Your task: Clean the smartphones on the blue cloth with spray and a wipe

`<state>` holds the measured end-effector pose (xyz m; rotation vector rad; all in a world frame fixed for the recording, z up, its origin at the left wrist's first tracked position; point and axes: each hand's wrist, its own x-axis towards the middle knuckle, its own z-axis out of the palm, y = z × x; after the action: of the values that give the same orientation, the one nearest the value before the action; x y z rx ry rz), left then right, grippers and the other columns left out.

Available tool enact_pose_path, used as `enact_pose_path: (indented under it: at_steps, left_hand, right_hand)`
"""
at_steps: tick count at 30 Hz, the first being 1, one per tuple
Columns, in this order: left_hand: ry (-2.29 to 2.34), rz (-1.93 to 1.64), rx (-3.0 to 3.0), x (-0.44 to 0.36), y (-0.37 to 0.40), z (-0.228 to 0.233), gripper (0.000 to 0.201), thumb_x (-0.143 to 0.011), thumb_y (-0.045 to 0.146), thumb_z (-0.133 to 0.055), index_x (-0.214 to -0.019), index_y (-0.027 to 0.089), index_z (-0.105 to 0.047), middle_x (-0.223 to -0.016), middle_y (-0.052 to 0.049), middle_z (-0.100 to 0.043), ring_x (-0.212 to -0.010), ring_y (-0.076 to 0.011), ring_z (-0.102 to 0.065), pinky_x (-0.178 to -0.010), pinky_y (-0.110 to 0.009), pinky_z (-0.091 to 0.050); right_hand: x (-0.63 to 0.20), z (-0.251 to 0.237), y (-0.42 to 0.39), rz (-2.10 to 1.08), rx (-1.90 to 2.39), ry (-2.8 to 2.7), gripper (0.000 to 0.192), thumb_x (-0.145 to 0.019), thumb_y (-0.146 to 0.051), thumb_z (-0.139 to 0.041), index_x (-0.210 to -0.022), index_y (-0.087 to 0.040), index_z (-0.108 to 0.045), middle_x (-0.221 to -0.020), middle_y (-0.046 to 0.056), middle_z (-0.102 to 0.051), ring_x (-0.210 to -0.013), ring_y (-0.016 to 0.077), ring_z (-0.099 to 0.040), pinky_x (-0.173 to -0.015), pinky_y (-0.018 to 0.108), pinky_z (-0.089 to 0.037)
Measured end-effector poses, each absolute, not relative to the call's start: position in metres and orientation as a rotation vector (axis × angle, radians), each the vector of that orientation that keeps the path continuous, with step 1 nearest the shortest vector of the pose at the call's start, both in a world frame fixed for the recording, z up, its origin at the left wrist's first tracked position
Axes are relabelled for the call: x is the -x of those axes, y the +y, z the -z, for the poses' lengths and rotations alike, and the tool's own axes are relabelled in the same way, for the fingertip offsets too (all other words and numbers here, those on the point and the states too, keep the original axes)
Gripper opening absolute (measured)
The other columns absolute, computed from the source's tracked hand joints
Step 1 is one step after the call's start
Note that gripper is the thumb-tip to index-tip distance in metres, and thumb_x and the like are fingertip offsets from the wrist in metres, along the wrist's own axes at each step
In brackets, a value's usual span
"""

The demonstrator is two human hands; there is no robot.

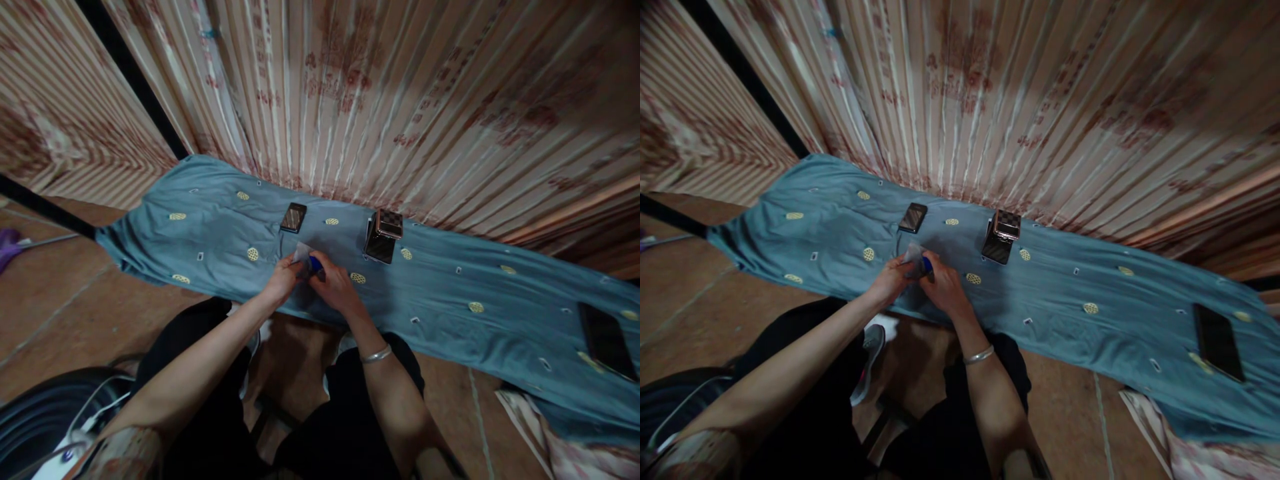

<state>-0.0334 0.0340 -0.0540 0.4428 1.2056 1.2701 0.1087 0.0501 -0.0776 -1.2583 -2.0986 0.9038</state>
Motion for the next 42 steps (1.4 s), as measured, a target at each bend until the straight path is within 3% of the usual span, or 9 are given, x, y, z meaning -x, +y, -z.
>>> enact_pose_path:
  at_steps: [11, 17, 21, 27, 31, 36, 39, 42]
  left_hand:
    - [1.176, -1.242, -0.469, 0.043, 0.034, 0.064, 0.027, -0.074, 0.002, -0.059, -0.091, 0.016, -0.075, -0.072, -0.001, -0.073, -0.064, -0.0134, -0.064, -0.058, -0.02, -0.05]
    - [1.179, -1.287, -0.463, 0.048, 0.036, 0.066, 0.016, -0.072, 0.004, -0.063, -0.081, 0.016, -0.071, -0.07, -0.003, -0.072, -0.066, -0.016, -0.068, -0.061, -0.024, -0.053]
    - [1.189, -1.324, -0.424, 0.052, 0.037, 0.058, 0.015, -0.071, 0.004, -0.061, -0.078, 0.017, -0.066, -0.066, -0.001, -0.071, -0.064, -0.017, -0.069, -0.06, -0.025, -0.055]
    - [1.159, -1.298, -0.348, 0.052, 0.036, 0.048, 0.016, -0.078, 0.003, -0.057, -0.082, 0.014, -0.067, -0.069, -0.003, -0.073, -0.069, -0.0168, -0.073, -0.065, -0.027, -0.061]
    - [1.146, -1.298, -0.319, 0.053, 0.037, 0.042, 0.015, -0.085, 0.004, -0.055, -0.084, 0.012, -0.067, -0.071, -0.006, -0.074, -0.068, -0.0178, -0.073, -0.068, -0.031, -0.064]
    - [1.095, -1.33, -0.306, 0.058, 0.04, 0.035, 0.01, -0.088, 0.008, -0.058, -0.086, 0.013, -0.067, -0.073, -0.006, -0.075, -0.073, -0.0198, -0.075, -0.074, -0.034, -0.066]
    - [1.078, -1.342, -0.299, 0.063, 0.043, 0.034, 0.008, -0.088, 0.012, -0.06, -0.088, 0.013, -0.068, -0.076, -0.008, -0.076, -0.085, -0.0241, -0.077, -0.079, -0.038, -0.066]
    - [1.065, -1.349, -0.268, 0.064, 0.046, 0.033, 0.012, -0.091, 0.015, -0.057, -0.093, 0.014, -0.07, -0.08, -0.008, -0.077, -0.091, -0.0256, -0.077, -0.082, -0.041, -0.066]
  right_hand:
    - [-0.112, 0.078, 0.052, -0.909, 1.28, -2.079, 0.057, -0.082, -0.02, -0.057, -0.139, -0.021, -0.06, -0.092, 0.002, -0.073, -0.079, 0.0209, -0.068, -0.087, 0.037, -0.055]
    - [-0.116, 0.079, 0.053, -0.788, 1.308, -2.098, 0.061, -0.089, -0.025, -0.052, -0.15, -0.016, -0.051, -0.125, 0.012, -0.075, -0.098, 0.0259, -0.073, -0.096, 0.042, -0.056]
    - [-0.125, 0.086, 0.056, -0.554, 1.533, -2.161, 0.068, -0.09, -0.017, -0.048, -0.157, -0.006, -0.04, -0.127, 0.022, -0.074, -0.11, 0.032, -0.073, -0.102, 0.046, -0.055]
    - [-0.128, 0.1, 0.061, -0.41, 1.536, -2.232, 0.063, -0.087, -0.01, -0.051, -0.15, -0.008, -0.05, -0.135, 0.023, -0.07, -0.124, 0.0313, -0.068, -0.111, 0.047, -0.051]
    - [-0.135, 0.1, 0.071, -0.415, 1.362, -1.955, 0.048, -0.093, -0.018, -0.048, -0.138, -0.014, -0.062, -0.143, 0.018, -0.066, -0.136, 0.0279, -0.061, -0.118, 0.047, -0.047]
    - [-0.151, 0.094, 0.084, -0.676, 1.287, -1.395, 0.034, -0.098, -0.04, -0.051, -0.112, -0.02, -0.074, -0.113, 0.011, -0.08, -0.105, 0.0243, -0.075, -0.1, 0.044, -0.059]
    - [-0.155, 0.09, 0.086, -0.902, 1.179, -1.133, 0.036, -0.094, -0.049, -0.059, -0.101, -0.018, -0.076, -0.101, 0.009, -0.081, -0.092, 0.0219, -0.076, -0.086, 0.038, -0.062]
    - [-0.155, 0.083, 0.084, -1.054, 1.108, -0.965, 0.033, -0.089, -0.05, -0.069, -0.092, -0.018, -0.077, -0.09, 0.006, -0.081, -0.084, 0.0189, -0.075, -0.084, 0.035, -0.061]
